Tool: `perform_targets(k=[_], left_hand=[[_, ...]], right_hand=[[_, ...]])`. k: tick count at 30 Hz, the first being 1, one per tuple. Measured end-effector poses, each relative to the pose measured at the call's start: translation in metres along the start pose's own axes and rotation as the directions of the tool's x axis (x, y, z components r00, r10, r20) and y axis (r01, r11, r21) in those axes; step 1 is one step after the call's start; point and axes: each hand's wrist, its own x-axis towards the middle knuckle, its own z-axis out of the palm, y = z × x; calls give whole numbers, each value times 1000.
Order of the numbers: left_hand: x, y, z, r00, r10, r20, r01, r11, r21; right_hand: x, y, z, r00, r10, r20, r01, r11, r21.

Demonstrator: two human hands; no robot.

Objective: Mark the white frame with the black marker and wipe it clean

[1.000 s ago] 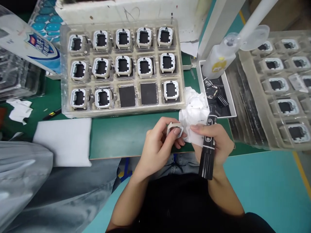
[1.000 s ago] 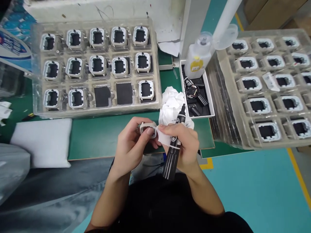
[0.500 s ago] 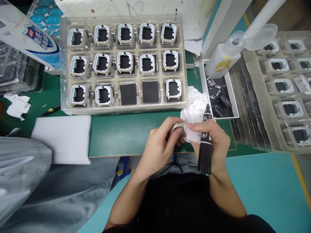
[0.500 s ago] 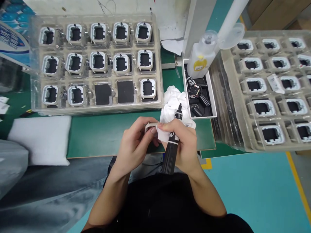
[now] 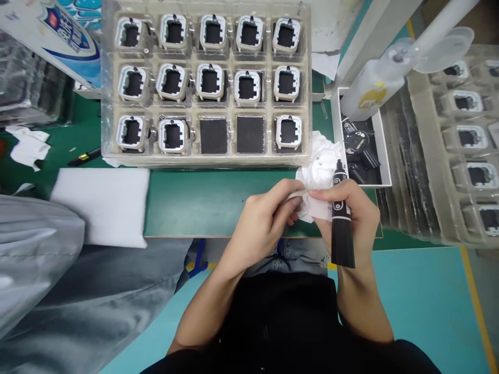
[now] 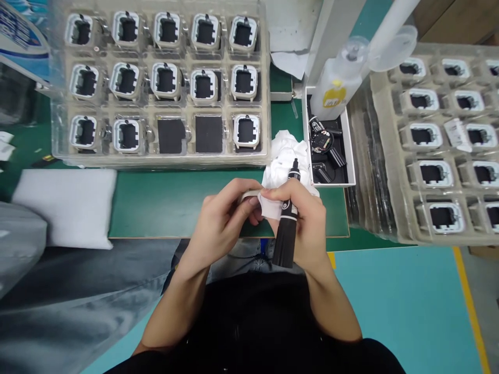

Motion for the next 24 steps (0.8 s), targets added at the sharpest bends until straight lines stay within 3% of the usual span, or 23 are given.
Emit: perform_targets(k=[8, 15, 20, 24], left_hand=[[2, -1, 3, 1000, 19, 8, -20, 999, 35], [2, 3, 2, 999, -20, 48, 15, 996, 90], [1, 3, 1, 993, -99, 64, 98, 995, 20], [1, 4, -1, 985, -146, 95, 153, 986, -66]], right_hand=[[2, 1, -1, 1000, 10, 21, -11, 999, 37], [3, 2, 1, 999, -28, -33, 29, 999, 46], [-1, 10, 0, 985, 59, -163, -32, 986, 166], [-1, 10, 2, 984, 116, -134, -84, 971, 224]])
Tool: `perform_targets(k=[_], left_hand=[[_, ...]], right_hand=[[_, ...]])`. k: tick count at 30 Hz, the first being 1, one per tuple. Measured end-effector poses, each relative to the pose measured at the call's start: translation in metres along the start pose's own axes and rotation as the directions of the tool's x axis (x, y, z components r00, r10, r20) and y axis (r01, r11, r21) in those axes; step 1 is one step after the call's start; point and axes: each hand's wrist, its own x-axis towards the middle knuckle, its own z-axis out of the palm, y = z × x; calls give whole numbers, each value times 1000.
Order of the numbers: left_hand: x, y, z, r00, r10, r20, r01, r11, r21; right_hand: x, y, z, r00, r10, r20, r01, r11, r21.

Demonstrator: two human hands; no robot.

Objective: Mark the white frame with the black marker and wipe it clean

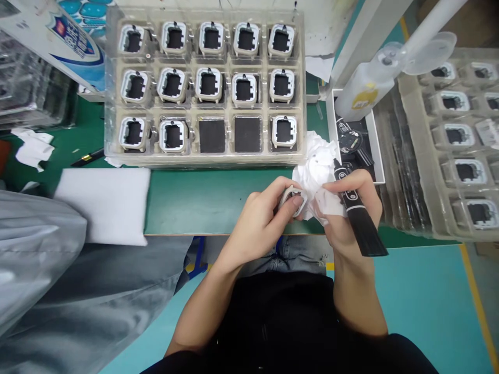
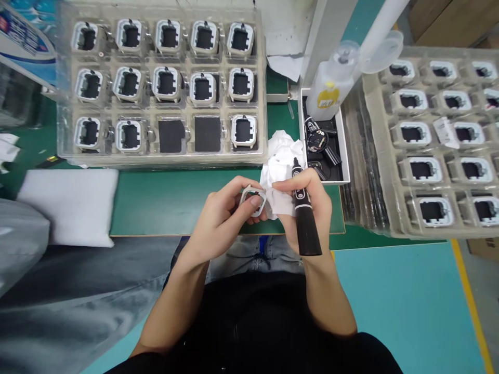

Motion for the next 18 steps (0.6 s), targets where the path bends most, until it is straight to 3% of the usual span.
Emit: perform_targets(k=[11, 18], left_hand=[[-1, -1, 0, 999, -51, 9, 52, 990, -128], [-1, 2, 1, 1000, 14, -2, -14, 999, 48]], right_hand=[[3, -17, 4, 993, 53, 102, -55, 998, 22], [5, -15, 2, 993, 56, 107, -47, 995, -88]])
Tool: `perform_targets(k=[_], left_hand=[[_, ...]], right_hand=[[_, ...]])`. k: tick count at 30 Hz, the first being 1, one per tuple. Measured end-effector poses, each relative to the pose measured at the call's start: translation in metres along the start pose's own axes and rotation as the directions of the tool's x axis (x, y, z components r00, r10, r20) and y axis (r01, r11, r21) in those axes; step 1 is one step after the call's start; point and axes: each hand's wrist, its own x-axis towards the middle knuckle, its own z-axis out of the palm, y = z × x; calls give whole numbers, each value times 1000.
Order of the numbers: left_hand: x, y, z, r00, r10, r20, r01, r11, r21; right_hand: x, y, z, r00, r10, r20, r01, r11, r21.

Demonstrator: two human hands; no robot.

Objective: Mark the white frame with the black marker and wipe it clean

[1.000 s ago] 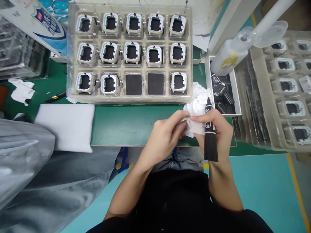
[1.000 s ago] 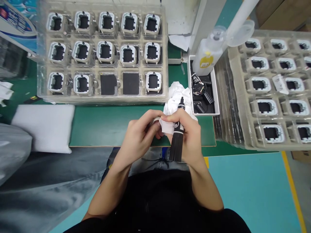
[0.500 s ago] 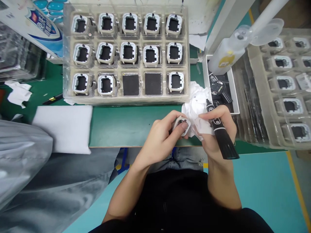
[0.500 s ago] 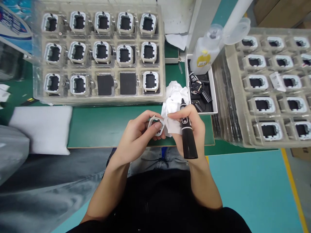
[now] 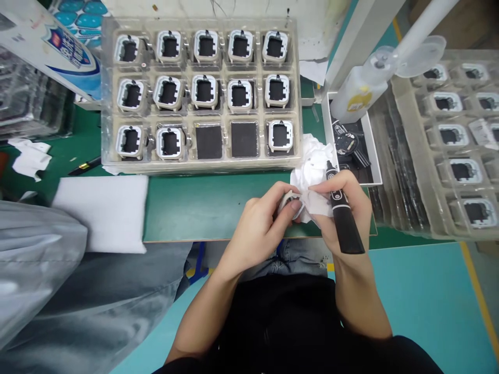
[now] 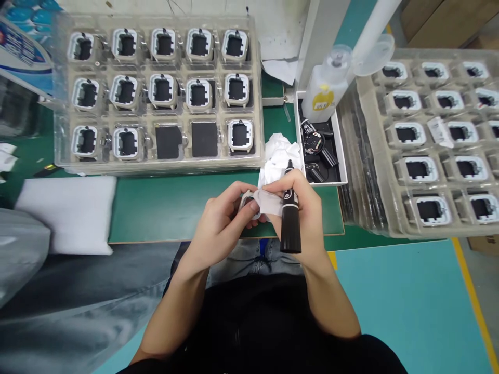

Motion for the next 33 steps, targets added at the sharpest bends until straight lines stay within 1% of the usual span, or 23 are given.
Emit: perform_targets(k=[3, 5, 8, 12, 22, 25, 28, 30, 33], left_hand=[[0, 1, 1, 999, 34, -16, -32, 995, 91], [0, 2, 1, 999, 46, -10, -44, 992, 122], [0, 3, 1, 999, 44, -1, -43, 988, 146], [-1, 2, 1, 999, 40, -19, -36, 985, 171], [-2, -1, 1, 999, 30, -35, -25, 989, 147], [-2, 0, 0, 999, 36, -30, -33, 994, 101], [-3, 1, 0, 999, 26, -28, -24, 998, 59], [-3, 1, 0, 1000, 9, -22, -8, 999, 41], [-2, 0, 0, 1000, -2, -13, 2, 1000, 13]], right_hand=[[2, -1, 0, 999, -28, -17, 26, 995, -92], [2, -1, 0, 999, -33, -7, 32, 991, -133], [0, -1, 2, 999, -42, 32, 47, 987, -156], [-4, -1, 5, 998, -55, 31, 60, 984, -167], [-2, -4, 4, 999, -36, 32, 40, 986, -163], [-2, -5, 3, 999, -35, -22, 32, 991, -128], [-2, -5, 4, 995, 10, -96, -14, 999, -50], [-3, -6, 5, 994, 33, -105, -35, 999, -15], [-2, -8, 5, 995, 47, -90, -49, 999, -20]])
